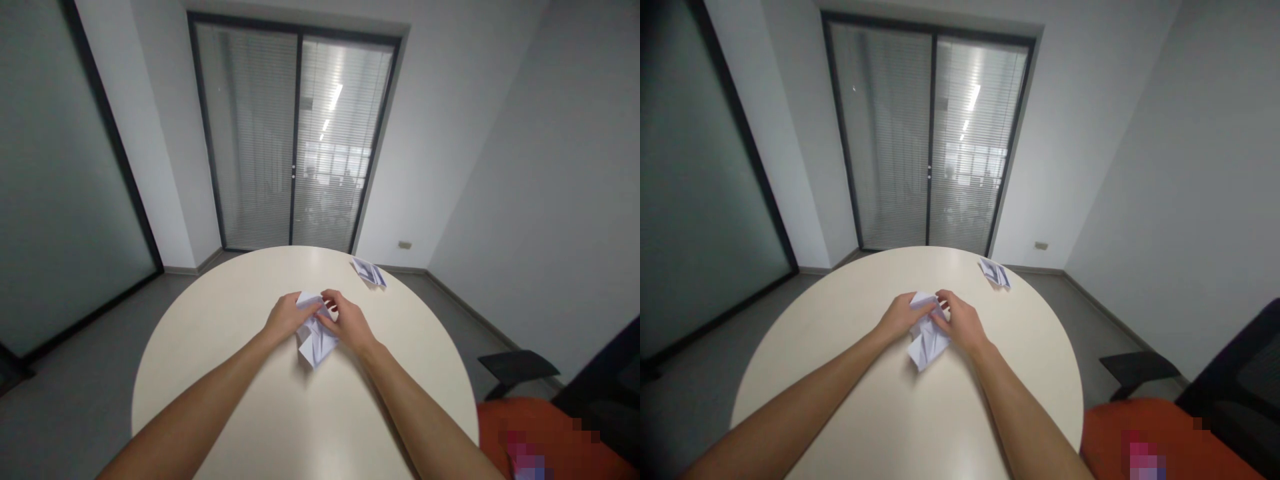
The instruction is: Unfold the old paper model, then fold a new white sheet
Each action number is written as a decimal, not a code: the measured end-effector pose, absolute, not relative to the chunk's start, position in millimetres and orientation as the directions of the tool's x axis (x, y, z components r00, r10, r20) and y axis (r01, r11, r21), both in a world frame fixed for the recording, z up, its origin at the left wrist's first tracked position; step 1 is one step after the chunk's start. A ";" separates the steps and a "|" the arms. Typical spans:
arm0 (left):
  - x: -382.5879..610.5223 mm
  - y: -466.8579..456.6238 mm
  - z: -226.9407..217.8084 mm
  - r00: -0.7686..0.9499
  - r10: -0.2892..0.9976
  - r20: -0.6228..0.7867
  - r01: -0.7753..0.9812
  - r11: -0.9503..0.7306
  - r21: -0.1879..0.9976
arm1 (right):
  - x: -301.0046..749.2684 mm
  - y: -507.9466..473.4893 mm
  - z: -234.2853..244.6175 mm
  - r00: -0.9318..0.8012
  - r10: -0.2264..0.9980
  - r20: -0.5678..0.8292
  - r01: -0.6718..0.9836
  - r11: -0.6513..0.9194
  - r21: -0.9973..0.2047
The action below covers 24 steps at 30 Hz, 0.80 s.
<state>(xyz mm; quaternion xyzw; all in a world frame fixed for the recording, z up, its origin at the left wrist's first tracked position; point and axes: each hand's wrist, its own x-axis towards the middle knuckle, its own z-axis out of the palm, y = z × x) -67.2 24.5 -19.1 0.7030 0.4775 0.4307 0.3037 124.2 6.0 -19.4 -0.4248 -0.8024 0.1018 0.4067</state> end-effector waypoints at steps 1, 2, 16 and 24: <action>-66.6 24.2 -18.9 0.170 0.931 0.323 0.410 -0.365 0.836 | 123.4 5.3 -18.7 -0.303 0.760 0.574 0.610 0.618 -0.496; -66.0 24.0 -18.8 0.164 0.930 0.330 0.407 -0.368 0.836 | 122.6 4.5 -17.8 -0.305 0.752 0.584 0.617 0.623 -0.480; -66.7 28.6 -29.7 0.180 0.908 0.378 0.443 -0.418 0.793 | 121.4 13.0 -11.3 0.033 0.852 0.522 0.345 0.481 -0.806; -77.3 37.1 -29.6 0.021 0.924 0.383 0.408 -0.358 0.840 | 132.3 23.4 -10.0 0.253 0.923 0.289 -0.090 0.320 -0.943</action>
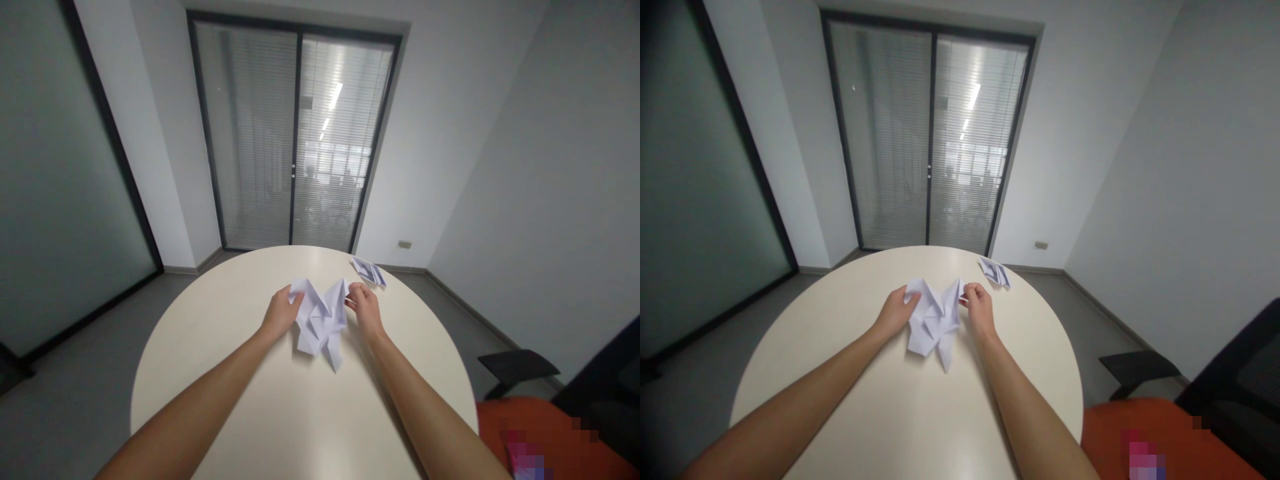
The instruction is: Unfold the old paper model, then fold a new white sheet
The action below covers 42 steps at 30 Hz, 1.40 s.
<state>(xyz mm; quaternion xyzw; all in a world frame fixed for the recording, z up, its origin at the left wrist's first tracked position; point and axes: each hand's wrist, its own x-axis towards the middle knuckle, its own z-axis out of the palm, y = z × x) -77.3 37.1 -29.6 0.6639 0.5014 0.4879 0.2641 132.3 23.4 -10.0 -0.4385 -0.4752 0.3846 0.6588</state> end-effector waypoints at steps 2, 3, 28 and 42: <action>-79.6 39.1 -27.7 -0.027 0.920 0.392 0.337 -0.360 0.870 | 135.3 26.0 -10.2 0.286 0.924 0.255 -0.143 0.304 -0.942; -80.5 39.8 -26.8 -0.055 0.917 0.395 0.302 -0.362 0.882 | 136.6 27.0 -10.4 0.296 0.925 0.239 -0.159 0.295 -0.942; -76.5 37.4 -19.0 0.262 0.965 0.016 -0.559 0.138 0.818 | 129.2 30.3 -29.1 0.076 0.991 0.110 -0.097 0.117 -0.988; -91.2 61.2 -51.9 -0.200 0.978 0.057 -0.184 -0.094 0.978 | 144.8 37.0 -22.4 0.264 0.904 0.336 0.151 0.306 -0.940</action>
